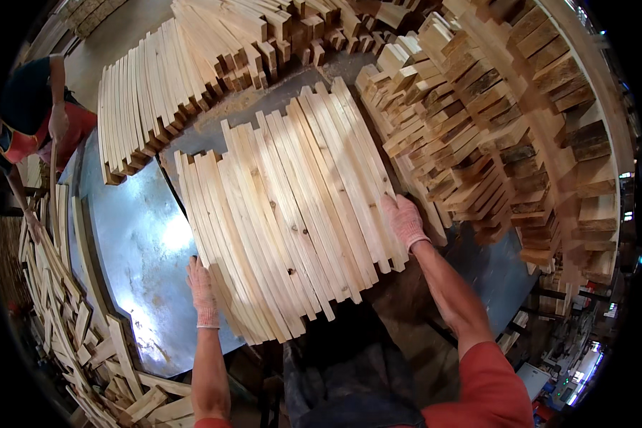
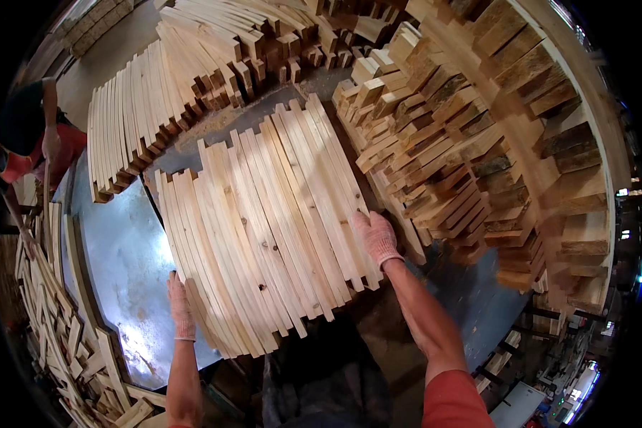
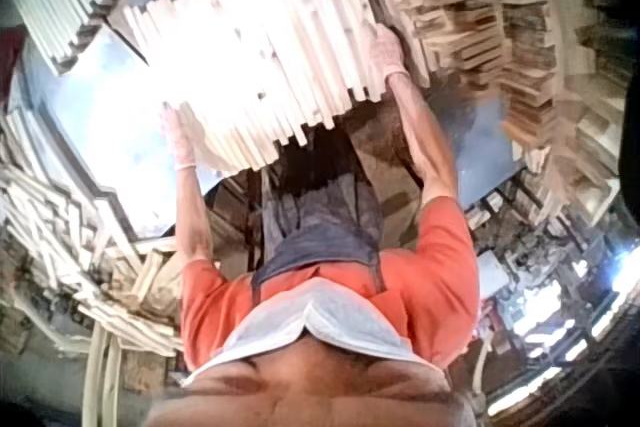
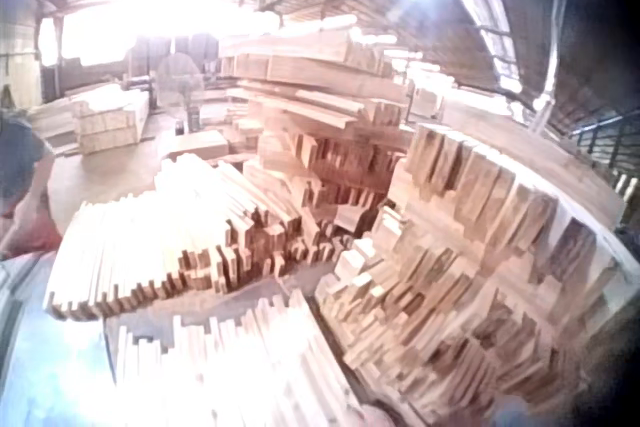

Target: The person repeatedly picks up stacks of light-colored wooden planks from a metal table and places them onto a conveyor belt. They also move planks between different tables and organize them into neat piles. The person wears gloves and an apron while working in a busy workshop environment.

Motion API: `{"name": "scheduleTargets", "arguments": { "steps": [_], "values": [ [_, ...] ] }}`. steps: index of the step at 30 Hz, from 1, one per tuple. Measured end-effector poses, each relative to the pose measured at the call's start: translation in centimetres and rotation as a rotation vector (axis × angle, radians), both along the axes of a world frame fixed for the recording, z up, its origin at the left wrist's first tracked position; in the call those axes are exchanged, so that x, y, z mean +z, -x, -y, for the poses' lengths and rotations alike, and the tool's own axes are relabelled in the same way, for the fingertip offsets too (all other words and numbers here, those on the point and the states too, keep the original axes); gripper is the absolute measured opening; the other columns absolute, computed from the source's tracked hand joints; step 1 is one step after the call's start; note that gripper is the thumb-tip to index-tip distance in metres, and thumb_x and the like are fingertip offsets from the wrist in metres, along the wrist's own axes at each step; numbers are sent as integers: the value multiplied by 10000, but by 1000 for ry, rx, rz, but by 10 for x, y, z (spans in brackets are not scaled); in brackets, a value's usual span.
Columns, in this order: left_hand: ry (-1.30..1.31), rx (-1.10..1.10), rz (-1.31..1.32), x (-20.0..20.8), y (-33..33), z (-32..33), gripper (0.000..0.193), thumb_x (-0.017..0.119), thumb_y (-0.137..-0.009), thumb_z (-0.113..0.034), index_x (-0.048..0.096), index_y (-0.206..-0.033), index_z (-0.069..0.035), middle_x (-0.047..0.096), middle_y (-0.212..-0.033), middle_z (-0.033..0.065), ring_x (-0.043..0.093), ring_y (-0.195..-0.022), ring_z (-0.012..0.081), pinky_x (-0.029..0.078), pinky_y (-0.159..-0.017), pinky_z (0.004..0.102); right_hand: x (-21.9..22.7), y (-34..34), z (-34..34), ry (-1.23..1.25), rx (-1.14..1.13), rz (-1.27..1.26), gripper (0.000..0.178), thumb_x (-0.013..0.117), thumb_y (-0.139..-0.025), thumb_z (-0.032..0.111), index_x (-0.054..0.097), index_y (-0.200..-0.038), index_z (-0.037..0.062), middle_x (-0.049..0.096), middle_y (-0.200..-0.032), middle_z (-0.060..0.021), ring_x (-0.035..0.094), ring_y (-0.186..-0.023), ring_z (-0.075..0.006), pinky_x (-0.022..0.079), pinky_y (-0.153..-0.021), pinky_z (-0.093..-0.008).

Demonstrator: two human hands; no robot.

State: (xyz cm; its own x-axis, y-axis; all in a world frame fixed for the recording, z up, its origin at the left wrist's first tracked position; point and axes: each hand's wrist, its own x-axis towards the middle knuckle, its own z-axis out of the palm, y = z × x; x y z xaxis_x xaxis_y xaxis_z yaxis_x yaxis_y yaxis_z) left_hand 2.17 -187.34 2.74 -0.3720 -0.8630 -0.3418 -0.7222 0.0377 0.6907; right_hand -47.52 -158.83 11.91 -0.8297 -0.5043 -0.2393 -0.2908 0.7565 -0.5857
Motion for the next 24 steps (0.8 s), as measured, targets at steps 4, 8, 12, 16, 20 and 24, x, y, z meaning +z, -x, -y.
{"name": "scheduleTargets", "arguments": {
  "steps": [4,8,12,16,20,24],
  "values": [
    [45,-70,-62,12,-8,4,704,264,-1156,-523,315,-1706,-86,177,-1802,182,59,-1668,411,-39,-1339,516,10,-30,-10,9,20,64,567,574,-1064,513,694,-1244,-11,703,-1194,-307,652,-1170,-474,515,-981,-530],
    [18,-126,8,15,-19,36,699,295,-1154,-495,290,-1709,-70,153,-1806,189,56,-1672,402,-14,-1345,495,8,-26,-28,-93,224,101,518,604,-1075,436,671,-1305,-23,674,-1278,-309,636,-1204,-473,518,-1011,-498],
    [163,-277,297,7,-17,59,711,424,-1130,-422,240,-1717,-67,204,-1779,216,143,-1660,367,98,-1343,487,-32,-5,-4,526,-55,163,534,629,-1103,268,539,-1543,-22,660,-1468,-153,642,-1289,-246,501,-1104,-374],
    [-453,301,-510,24,6,39,791,628,-1042,-348,267,-1692,-78,424,-1641,204,425,-1528,316,368,-1256,462,-62,-11,13,732,-76,486,630,646,-1095,247,437,-1638,4,610,-1509,-68,592,-1283,-143,476,-1102,-305],
    [-594,306,-633,74,22,8,836,736,-963,-336,326,-1651,-93,575,-1476,133,611,-1314,263,533,-1095,405,-50,-21,-3,778,-122,659,685,712,-1036,275,465,-1616,5,622,-1475,-79,607,-1255,-151,488,-1083,-304],
    [-725,381,-685,92,22,-8,832,803,-893,-248,400,-1595,-52,656,-1372,142,707,-1164,263,607,-982,404,-31,-30,-31,632,-214,890,606,716,-991,279,572,-1511,3,682,-1341,-91,658,-1179,-189,519,-1037,-308]
  ]
}}
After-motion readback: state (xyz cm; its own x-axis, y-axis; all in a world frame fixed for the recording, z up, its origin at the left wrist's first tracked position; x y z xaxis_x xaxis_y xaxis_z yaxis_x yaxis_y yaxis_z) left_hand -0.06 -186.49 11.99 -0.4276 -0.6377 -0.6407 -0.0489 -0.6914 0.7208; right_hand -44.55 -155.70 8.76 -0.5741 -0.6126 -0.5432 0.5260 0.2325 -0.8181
